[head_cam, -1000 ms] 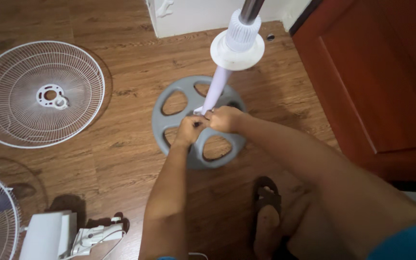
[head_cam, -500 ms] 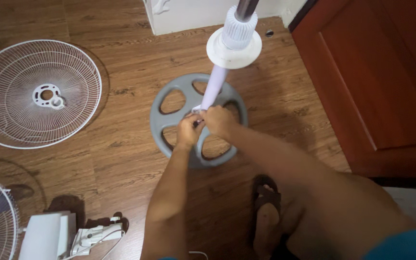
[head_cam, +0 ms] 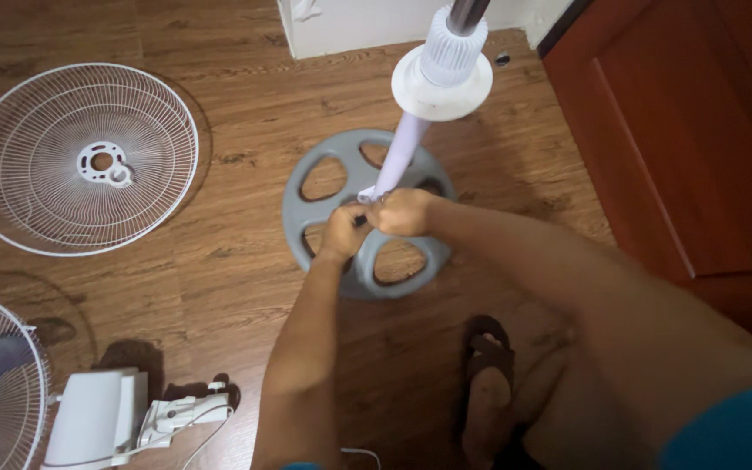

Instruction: The person assembles a standing fan by securing the pole to the base, attaching the motor housing, and mounting the front grille. The person uses a screwdriver to tighten the base and aligns components by hand.

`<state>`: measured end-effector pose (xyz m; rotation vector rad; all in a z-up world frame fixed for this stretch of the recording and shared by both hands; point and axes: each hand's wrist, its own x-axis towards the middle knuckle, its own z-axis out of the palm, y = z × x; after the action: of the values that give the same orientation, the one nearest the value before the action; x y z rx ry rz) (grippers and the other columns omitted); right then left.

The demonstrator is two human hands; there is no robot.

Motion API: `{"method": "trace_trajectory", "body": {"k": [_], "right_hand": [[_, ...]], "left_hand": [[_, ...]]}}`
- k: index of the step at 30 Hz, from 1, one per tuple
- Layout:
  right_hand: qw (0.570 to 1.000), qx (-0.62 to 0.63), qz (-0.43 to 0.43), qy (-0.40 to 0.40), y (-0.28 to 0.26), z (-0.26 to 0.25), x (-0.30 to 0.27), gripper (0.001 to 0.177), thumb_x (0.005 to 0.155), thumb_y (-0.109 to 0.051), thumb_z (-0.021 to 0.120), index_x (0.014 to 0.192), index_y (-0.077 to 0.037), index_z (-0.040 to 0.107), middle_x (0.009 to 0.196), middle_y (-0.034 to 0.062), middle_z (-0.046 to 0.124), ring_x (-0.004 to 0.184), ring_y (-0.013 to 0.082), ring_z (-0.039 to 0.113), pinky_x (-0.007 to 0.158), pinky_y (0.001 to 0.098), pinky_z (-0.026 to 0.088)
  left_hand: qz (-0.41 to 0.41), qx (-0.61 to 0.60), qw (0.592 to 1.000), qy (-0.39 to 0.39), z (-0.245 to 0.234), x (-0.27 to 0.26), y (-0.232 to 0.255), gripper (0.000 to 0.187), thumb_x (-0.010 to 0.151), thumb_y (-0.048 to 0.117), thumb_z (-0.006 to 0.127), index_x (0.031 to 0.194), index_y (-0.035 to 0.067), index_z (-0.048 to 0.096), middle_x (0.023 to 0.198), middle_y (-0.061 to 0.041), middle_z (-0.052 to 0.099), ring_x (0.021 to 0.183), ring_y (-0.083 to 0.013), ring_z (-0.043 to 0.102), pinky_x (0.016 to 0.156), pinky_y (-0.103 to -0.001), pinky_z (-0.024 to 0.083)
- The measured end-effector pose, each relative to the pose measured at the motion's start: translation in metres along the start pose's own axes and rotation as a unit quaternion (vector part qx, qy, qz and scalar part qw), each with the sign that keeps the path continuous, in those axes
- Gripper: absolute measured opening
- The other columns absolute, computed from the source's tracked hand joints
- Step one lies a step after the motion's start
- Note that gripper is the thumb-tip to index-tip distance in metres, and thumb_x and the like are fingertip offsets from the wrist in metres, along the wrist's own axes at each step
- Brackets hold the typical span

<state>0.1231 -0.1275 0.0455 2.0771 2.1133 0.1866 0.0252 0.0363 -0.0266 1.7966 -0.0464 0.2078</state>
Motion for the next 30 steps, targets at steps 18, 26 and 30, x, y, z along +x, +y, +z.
{"method": "trace_trajectory", "body": {"k": [18,26,30], "right_hand": [[0.982,0.066,0.159,-0.083,-0.023,-0.028,0.012,0.027,0.088,-0.012,0.057,0.110,-0.001,0.068,0.095,0.0192,0.072,0.082,0.0343,0.074,0.066,0.0439,0.061],[0.921,0.217,0.317,-0.058,-0.027,-0.023,0.019,0.021,0.093,-0.012,0.057,0.103,-0.006,0.073,0.086,0.0204,0.074,0.077,0.0384,0.073,0.065,0.0510,0.059],[0.822,0.216,0.521,-0.083,-0.040,-0.026,0.041,0.025,0.095,-0.025,0.061,0.095,-0.003,0.074,0.091,0.0219,0.074,0.085,0.0375,0.074,0.074,0.0498,0.060]], "left_hand": [[0.072,0.097,0.990,0.069,0.019,-0.005,-0.025,0.020,0.078,0.004,0.078,0.096,0.011,0.076,0.097,-0.015,0.073,0.090,-0.0357,0.069,0.079,-0.043,0.056],[-0.026,0.036,0.997,0.058,0.005,-0.011,-0.008,0.040,0.073,0.004,0.080,0.112,0.009,0.072,0.101,-0.014,0.075,0.088,-0.0296,0.072,0.080,-0.040,0.057],[-0.003,0.069,0.994,0.079,0.004,-0.009,0.008,0.041,0.074,0.007,0.082,0.113,0.006,0.071,0.103,-0.016,0.073,0.089,-0.0320,0.070,0.080,-0.041,0.056]]}}
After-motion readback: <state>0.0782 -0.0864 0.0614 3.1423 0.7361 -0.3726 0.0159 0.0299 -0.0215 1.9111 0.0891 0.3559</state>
